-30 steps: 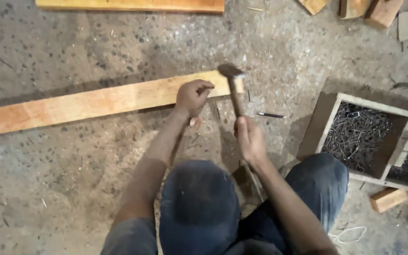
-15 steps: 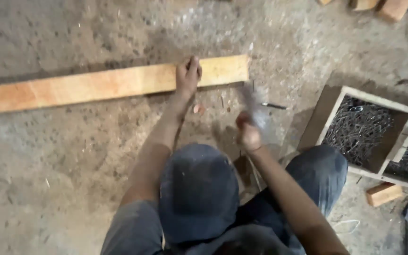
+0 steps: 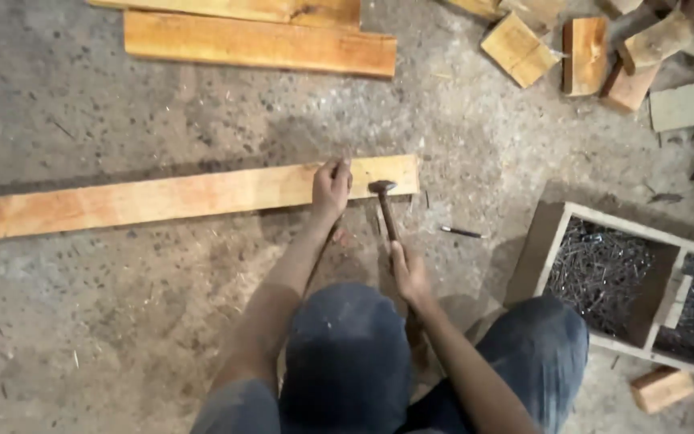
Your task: The person aligns wooden boards, marks them with a pencil, and hammers nails into the wood using a hammer.
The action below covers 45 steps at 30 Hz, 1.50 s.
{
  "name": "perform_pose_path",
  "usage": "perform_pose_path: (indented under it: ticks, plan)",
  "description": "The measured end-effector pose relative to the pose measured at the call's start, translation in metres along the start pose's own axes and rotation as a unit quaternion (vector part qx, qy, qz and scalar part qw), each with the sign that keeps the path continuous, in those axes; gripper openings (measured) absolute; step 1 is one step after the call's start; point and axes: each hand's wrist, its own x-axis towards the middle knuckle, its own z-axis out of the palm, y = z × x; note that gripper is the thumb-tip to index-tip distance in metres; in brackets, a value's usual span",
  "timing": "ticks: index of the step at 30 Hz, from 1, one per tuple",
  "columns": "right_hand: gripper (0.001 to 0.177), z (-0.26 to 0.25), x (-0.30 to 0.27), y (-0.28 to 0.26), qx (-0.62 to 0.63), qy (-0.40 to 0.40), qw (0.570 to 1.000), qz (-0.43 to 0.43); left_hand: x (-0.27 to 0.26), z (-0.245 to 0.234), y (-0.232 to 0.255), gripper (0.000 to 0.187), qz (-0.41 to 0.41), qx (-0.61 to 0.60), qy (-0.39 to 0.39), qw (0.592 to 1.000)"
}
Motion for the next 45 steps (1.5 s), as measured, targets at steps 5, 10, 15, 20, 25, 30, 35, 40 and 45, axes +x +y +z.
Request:
perform_pose_path:
  ticks: [5,10,15,20,25,30,35,40,45]
  plan:
    - [0.028,0.014,-0.026,-0.072,0.028,0.052,0.990,0.129,-0.074,0.040,0.013,0.038,-0.262,-0.370,0.011,0.891]
    - [0.022,0.004,-0.012,-0.079,0.028,0.086,0.991,0.098,-0.086,0.051,-0.011,0.033,-0.312,-0.491,0.028,0.813]
    - [0.017,-0.015,-0.006,-0.089,0.041,0.041,0.991,0.118,-0.090,0.063,-0.001,0.031,-0.328,-0.490,0.011,0.807]
    - [0.015,-0.021,-0.005,-0.076,0.039,0.066,0.991,0.108,-0.082,0.071,0.018,0.034,-0.372,-0.481,0.034,0.793]
    - [0.018,-0.022,0.002,-0.066,0.060,0.125,0.988,0.068,-0.084,0.065,0.001,0.037,-0.270,-0.306,-0.020,0.913]
    - [0.017,-0.031,0.026,-0.091,0.220,0.132,0.953,0.162,-0.092,0.056,0.040,0.011,-0.163,-0.088,-0.170,0.968]
    - [0.025,-0.041,0.029,-0.078,0.148,0.140,0.972,0.120,-0.023,0.051,0.045,0.010,0.121,0.147,-0.202,0.961]
    - [0.032,-0.064,0.007,-0.101,0.096,0.098,0.983,0.119,0.013,0.054,0.046,0.010,0.222,0.269,-0.138,0.927]
    - [0.041,-0.064,-0.010,-0.087,-0.067,0.060,0.995,0.034,0.006,0.049,0.053,0.011,0.238,0.299,-0.147,0.912]
